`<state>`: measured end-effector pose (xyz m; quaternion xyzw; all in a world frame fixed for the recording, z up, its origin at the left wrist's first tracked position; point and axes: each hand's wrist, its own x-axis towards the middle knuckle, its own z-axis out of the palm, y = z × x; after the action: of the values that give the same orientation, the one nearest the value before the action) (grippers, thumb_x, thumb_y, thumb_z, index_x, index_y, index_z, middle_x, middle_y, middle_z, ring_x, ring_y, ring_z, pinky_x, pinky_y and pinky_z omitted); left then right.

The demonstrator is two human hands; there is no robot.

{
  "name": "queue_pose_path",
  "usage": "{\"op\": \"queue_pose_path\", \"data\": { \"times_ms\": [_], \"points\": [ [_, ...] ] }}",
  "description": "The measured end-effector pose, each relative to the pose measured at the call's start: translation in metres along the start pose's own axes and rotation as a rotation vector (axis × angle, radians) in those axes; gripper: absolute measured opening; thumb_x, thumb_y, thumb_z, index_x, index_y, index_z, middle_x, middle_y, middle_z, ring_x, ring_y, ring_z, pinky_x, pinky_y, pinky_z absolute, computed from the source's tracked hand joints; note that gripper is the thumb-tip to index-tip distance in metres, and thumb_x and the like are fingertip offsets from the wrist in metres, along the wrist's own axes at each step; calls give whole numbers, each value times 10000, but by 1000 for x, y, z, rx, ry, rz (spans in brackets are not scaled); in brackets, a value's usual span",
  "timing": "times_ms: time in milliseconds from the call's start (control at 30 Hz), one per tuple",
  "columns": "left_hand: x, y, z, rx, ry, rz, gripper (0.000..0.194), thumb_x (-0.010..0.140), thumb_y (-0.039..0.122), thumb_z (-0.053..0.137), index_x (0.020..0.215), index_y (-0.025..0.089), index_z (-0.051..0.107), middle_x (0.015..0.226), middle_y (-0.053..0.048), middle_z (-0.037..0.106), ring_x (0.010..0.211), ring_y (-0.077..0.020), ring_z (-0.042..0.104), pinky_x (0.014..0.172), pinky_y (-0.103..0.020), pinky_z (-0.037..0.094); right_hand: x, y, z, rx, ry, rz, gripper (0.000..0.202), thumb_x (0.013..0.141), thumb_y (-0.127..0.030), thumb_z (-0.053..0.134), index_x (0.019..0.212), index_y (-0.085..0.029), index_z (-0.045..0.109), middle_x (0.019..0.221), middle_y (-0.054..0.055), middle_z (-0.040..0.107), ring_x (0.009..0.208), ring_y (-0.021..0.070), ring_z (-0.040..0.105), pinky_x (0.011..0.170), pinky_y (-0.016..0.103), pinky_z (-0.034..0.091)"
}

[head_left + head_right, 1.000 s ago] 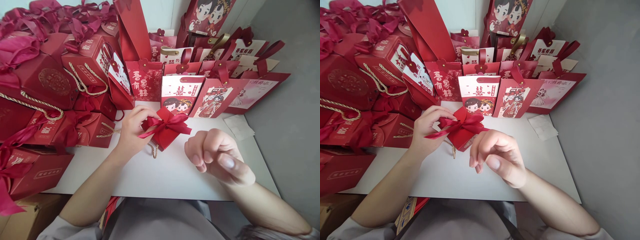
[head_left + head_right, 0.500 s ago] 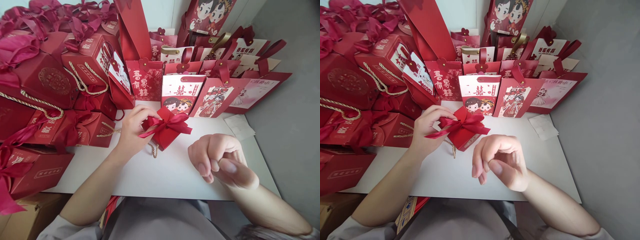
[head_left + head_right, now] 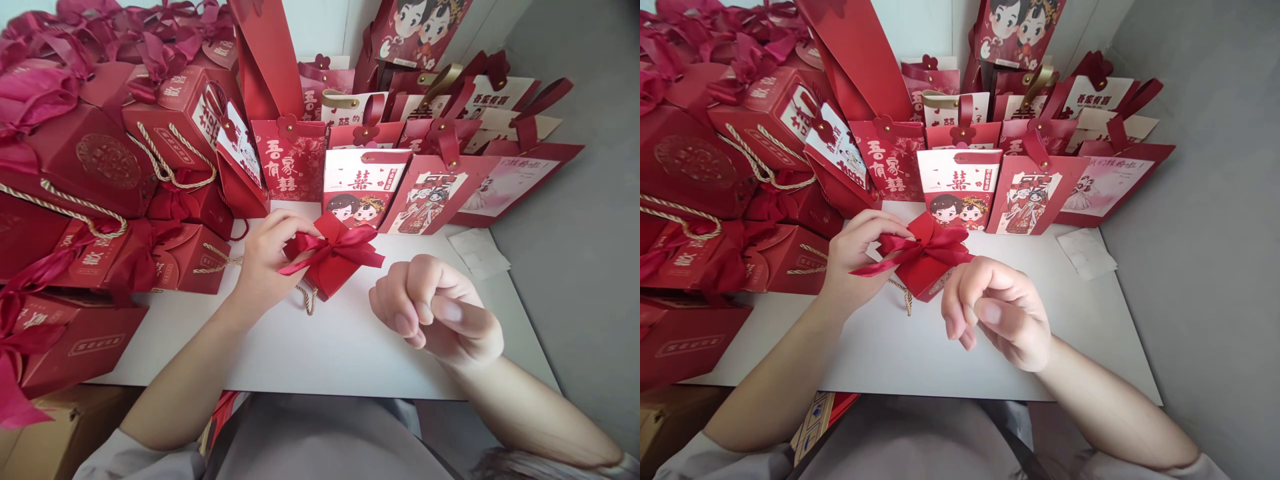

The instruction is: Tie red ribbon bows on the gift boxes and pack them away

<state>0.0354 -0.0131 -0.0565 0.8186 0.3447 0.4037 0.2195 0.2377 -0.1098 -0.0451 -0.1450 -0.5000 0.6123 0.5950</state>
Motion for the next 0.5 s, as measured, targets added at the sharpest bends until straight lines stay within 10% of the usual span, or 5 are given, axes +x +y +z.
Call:
{"op": "queue_pose_path", "data": {
  "times_ms": [500],
  "points": [
    [0,1,-1,-14,-1,-1,247,773,-1,674,917,192,728,985,-33,679,853,-143,662,710,-249,536,2,1,1,-12,-5,-23,180,988,-234,478,815,-214,525,723,-20,512,514,96,394,526,269,390]
  ]
}}
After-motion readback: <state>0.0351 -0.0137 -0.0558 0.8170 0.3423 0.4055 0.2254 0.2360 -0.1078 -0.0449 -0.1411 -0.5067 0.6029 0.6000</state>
